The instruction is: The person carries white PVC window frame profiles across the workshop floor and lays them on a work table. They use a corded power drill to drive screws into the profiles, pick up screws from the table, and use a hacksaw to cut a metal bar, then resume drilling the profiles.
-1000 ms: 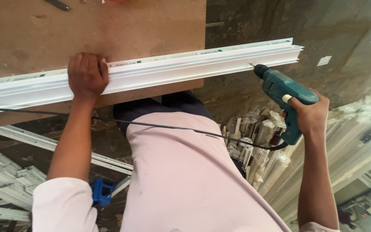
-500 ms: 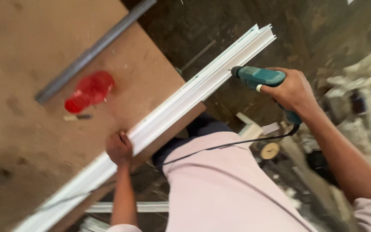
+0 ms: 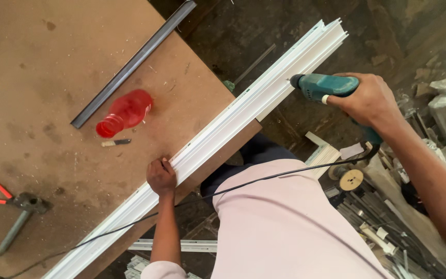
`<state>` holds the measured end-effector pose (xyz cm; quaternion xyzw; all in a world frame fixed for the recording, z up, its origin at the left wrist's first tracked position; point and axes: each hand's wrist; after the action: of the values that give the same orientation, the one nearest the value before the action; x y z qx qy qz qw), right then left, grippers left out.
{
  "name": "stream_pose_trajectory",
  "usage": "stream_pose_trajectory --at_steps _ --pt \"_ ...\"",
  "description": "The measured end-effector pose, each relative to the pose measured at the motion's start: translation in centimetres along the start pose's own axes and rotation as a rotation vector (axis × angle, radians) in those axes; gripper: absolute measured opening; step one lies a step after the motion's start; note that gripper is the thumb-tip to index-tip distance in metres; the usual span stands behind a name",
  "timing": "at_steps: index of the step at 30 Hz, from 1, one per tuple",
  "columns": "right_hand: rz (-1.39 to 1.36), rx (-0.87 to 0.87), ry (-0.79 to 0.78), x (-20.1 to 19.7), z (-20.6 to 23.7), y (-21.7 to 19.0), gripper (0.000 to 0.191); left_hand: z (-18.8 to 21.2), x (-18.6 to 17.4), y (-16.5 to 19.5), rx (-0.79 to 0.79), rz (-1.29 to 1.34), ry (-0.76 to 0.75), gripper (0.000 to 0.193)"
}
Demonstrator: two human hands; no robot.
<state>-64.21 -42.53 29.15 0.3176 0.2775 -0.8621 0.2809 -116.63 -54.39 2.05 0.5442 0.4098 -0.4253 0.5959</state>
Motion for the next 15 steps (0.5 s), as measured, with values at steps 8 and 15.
stream_pose_trajectory --at_steps 8,15 --pt "0.04 -0.116 0.045 0.6 0.4 -1.2 0.054 0.2 0.6 -0.3 -0.006 -0.04 0.008 0.025" --pt "0.066 -0.015 -0.002 0.5 -0.4 -1.9 0.054 0.3 0.5 -0.6 0.014 -0.018 0.036 0.024"
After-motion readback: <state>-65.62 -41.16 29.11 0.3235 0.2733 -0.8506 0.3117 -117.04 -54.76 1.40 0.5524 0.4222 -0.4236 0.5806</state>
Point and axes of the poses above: each hand's wrist, its own z-axis away from the middle knuckle, its own x-axis out of the palm, y = z × x, and after that the axes turned 9 degrees about -z, right-handed
